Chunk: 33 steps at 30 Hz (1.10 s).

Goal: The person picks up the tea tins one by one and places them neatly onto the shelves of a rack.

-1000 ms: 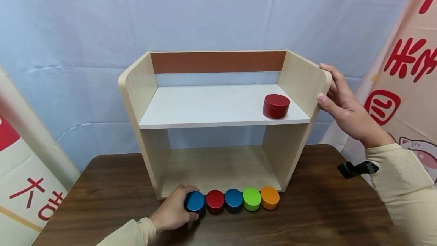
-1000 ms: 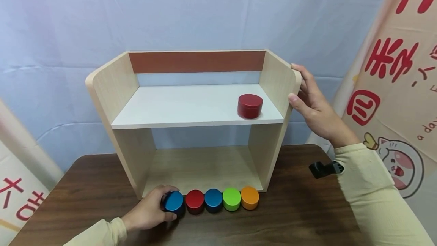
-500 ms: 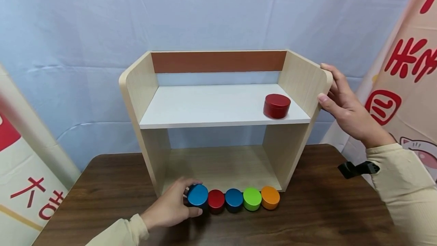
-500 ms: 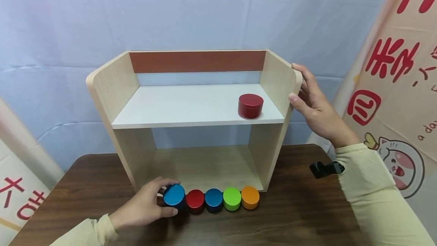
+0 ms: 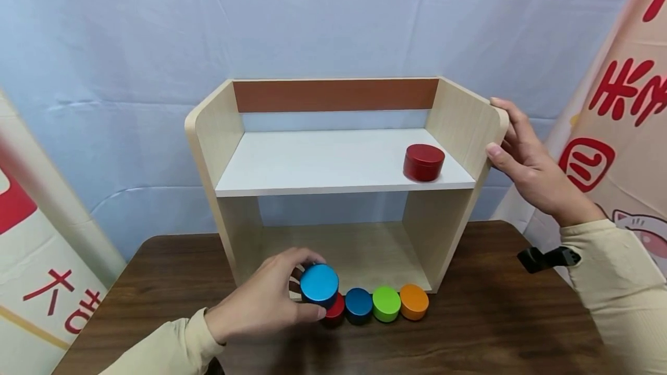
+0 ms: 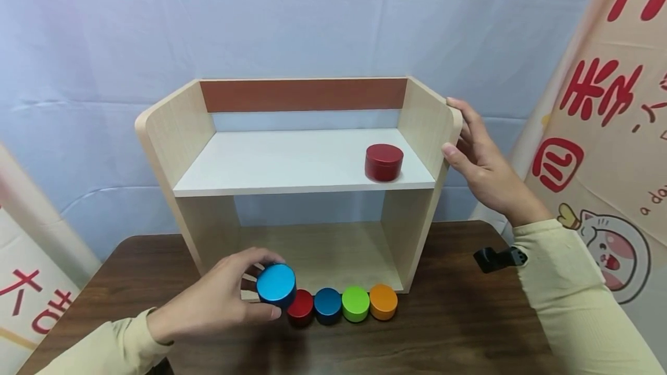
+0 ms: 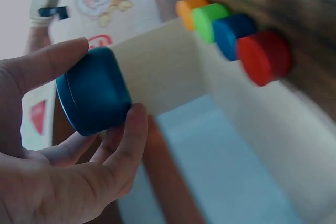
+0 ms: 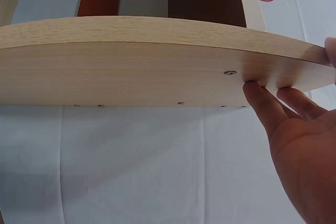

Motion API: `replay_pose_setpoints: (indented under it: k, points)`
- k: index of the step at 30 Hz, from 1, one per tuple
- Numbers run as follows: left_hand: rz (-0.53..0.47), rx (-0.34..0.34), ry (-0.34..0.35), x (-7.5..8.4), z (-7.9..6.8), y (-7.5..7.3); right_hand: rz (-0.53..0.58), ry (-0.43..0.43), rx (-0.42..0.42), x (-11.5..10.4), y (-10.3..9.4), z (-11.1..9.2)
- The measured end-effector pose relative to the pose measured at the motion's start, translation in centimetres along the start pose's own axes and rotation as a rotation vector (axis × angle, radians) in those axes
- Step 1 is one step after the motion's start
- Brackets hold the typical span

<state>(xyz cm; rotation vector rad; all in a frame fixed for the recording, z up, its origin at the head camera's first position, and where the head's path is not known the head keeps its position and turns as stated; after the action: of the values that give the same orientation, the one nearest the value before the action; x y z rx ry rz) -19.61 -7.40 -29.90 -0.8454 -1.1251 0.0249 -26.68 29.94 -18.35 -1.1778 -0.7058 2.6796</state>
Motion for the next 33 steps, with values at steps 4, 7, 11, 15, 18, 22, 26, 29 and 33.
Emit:
replay_pose_setpoints:
  k: [4, 7, 11, 15, 18, 22, 26, 29, 33]
  points:
    - [0.006, -0.015, 0.006, 2.1, 0.5, -1.0, 0.003, -0.002, -0.002, 0.0, 0.0, 0.0]
    - [0.029, -0.021, 0.006, 3.5, 1.1, -1.8, 0.004, -0.001, -0.004, 0.1, 0.0, 0.0]
    - [0.077, -0.024, 0.041, 5.4, 1.7, -2.9, -0.008, 0.003, -0.006, 0.1, -0.1, 0.0]
    - [0.098, -0.019, 0.066, 7.0, 2.4, -3.9, -0.02, 0.004, -0.007, 0.1, -0.1, -0.1]
    - [0.098, -0.008, 0.062, 8.0, 3.0, -4.4, -0.02, 0.003, -0.006, 0.2, -0.1, -0.1]
    - [0.087, 0.005, 0.052, 9.4, 3.8, -5.1, -0.022, 0.001, -0.006, 0.2, -0.1, -0.1]
    - [0.071, 0.025, 0.038, 10.4, 4.6, -5.7, -0.014, 0.001, -0.008, 0.2, -0.1, -0.1]
    - [0.064, 0.043, 0.015, 10.8, 5.4, -6.1, -0.005, 0.0, -0.009, 0.2, -0.1, -0.1]
    - [0.076, 0.067, -0.018, 11.3, 6.6, -6.7, 0.009, -0.004, -0.01, 0.1, 0.0, 0.0]
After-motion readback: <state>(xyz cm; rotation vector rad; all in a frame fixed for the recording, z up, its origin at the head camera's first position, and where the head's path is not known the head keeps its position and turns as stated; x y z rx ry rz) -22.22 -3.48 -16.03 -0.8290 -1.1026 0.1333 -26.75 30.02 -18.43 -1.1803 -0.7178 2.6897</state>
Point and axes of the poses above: each hand's wrist, its own z-axis towards the middle knuckle, its own y-axis out of the palm, x = y × z, the point moved 5 cm from there along z, towards the middle knuckle, and after that the axes turned 1 degree about y, right-handed, at the moved point
